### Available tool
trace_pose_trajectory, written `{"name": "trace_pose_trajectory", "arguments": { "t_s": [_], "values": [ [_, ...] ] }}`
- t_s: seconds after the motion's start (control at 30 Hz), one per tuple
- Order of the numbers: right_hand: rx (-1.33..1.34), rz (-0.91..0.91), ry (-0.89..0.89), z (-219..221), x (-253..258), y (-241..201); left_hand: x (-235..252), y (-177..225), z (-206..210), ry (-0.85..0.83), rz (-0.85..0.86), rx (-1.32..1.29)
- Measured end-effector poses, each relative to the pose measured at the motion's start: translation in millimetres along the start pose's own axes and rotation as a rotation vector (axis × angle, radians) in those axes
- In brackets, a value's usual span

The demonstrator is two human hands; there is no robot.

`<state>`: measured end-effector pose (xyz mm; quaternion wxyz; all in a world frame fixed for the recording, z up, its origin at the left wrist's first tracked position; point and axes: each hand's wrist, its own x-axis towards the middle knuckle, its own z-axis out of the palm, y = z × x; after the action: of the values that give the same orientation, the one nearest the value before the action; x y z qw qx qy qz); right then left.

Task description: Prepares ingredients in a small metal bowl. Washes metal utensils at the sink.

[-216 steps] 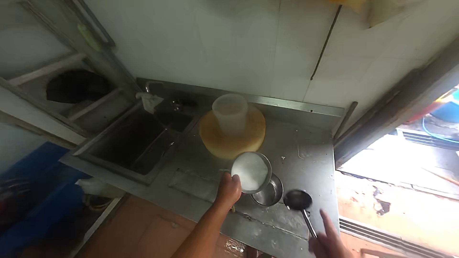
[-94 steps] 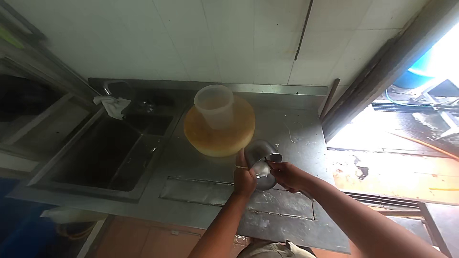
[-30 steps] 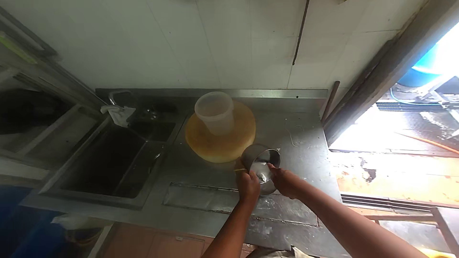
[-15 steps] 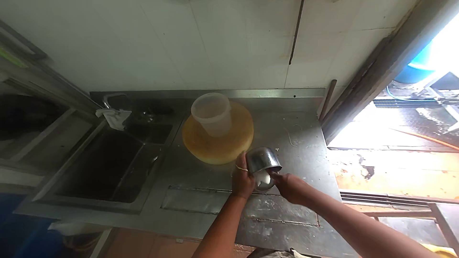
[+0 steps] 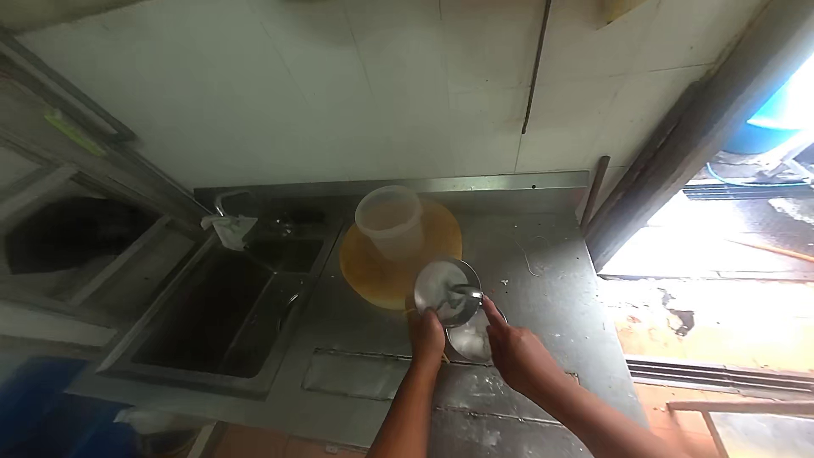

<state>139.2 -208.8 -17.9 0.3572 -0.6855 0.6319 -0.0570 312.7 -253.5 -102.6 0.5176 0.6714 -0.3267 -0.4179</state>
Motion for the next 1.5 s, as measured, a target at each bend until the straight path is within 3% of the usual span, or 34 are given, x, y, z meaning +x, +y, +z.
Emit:
{"name": "trace_pose_trajectory", "arguments": {
  "t_s": [0.2, 0.4, 0.5, 0.73, 0.87, 1.07, 1.17, 1.3, 1.5],
  "values": [
    [0.206, 0.081, -0.014, 1.0, 35.9, -36.9, -24.0, -9.8, 13.4, -0.086, -0.048, -0.195],
    [0.06, -0.003, -0.138, 1.3, 27.3, -38.3, -28.1, -8.6, 2.2, -0.195, 0.016, -0.239],
    [0.022, -0.097, -0.213, -5.0, 30.6, -31.6, -27.7, -12.3, 0.5, -0.164, 0.03, -0.24],
    [0.0, -0.142, -0.362, -29.5, 32.2, -24.9, -15.6, -37.4, -1.1, -0.139, 0.503, -0.126],
    [-0.171, -0.188, -0.39, -39.7, 30.8, -15.9, -2.7, -33.4, -10.2, -0.205, 0.688, 0.026],
    [-0.431, -0.176, -0.399, -52.0, 22.7, 3.8, 14.7, -26.2, -22.9, -0.23, 0.575, 0.209],
    [-0.297, -0.057, -0.247, -53.0, 21.8, -3.5, 6.9, -16.6, -19.1, -0.186, 0.515, 0.284],
    [0.01, 0.016, -0.046, -14.3, 28.2, -20.1, -16.6, -6.0, 7.0, -0.042, 0.407, 0.175],
    [-0.208, -0.111, -0.305, -8.1, 18.9, -16.6, -8.2, -18.5, -4.3, -0.071, 0.526, 0.197]
  ]
}}
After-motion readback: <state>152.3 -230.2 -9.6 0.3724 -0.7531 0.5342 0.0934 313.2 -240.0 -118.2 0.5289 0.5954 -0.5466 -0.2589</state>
